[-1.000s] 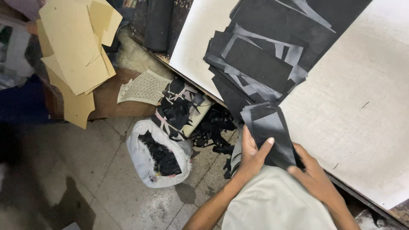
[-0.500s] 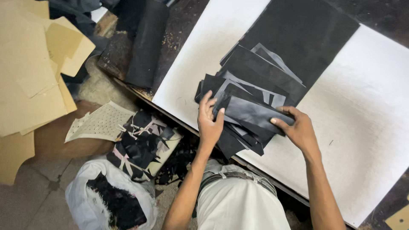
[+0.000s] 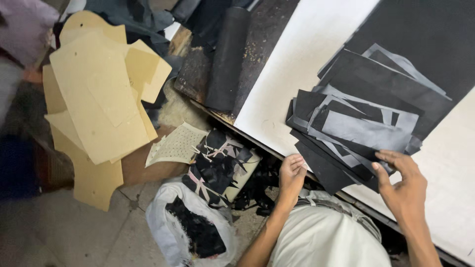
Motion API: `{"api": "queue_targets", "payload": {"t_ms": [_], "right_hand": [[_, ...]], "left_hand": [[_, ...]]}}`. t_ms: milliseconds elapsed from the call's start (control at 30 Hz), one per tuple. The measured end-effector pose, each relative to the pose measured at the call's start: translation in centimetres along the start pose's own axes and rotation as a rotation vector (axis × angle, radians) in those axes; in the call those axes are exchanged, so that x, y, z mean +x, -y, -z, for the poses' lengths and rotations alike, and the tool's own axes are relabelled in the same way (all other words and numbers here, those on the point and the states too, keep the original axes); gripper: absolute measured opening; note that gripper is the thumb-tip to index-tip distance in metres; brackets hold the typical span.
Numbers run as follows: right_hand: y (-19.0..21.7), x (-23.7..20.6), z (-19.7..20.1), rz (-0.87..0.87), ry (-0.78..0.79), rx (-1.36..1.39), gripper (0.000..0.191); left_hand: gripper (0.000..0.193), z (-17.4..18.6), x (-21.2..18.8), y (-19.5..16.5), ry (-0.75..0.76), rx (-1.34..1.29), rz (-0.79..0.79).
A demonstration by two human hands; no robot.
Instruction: The person sorts and stacks black leather pieces on a white work table. They separate larger and smaller cut pieces into neat piles, occasionally rolling a stack and moving it aside. The workspace includes cardboard templates and scattered leather scraps.
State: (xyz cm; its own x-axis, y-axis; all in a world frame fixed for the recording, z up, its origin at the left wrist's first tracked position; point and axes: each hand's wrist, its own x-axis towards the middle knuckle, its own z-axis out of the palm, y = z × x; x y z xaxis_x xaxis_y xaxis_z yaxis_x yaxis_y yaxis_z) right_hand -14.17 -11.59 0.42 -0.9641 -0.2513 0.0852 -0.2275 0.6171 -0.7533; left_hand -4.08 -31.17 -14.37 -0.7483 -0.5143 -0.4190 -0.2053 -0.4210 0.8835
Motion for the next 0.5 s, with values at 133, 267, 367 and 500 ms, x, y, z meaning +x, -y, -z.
{"api": "queue_targets", "payload": {"t_ms": [133, 267, 367, 500], "right_hand": [[0.9, 1.2, 0.9, 0.07, -0.054, -0.062, 0.024], [1.5, 2.4, 1.0, 0.324, -0.115, -0.141, 0.049], [0.8, 2.9, -0.7, 0.47, -0.095, -0.339, 0.077], [-2.1, 2.7, -5.3, 0.395, 0.092, -0.45, 0.084]], "left_hand": [[0.044, -0.1, 0.4, -0.1, 0.066, -0.118, 0.065], [0.044, 0.3, 1.0, 1.0, 0.077, -0.09, 0.231], [0.043, -0.4, 1.1, 3.1, 0.196, -0.121, 0.281], [0.045, -1.3, 0.5, 5.6, 0.319, -0.057, 0.197]]}}
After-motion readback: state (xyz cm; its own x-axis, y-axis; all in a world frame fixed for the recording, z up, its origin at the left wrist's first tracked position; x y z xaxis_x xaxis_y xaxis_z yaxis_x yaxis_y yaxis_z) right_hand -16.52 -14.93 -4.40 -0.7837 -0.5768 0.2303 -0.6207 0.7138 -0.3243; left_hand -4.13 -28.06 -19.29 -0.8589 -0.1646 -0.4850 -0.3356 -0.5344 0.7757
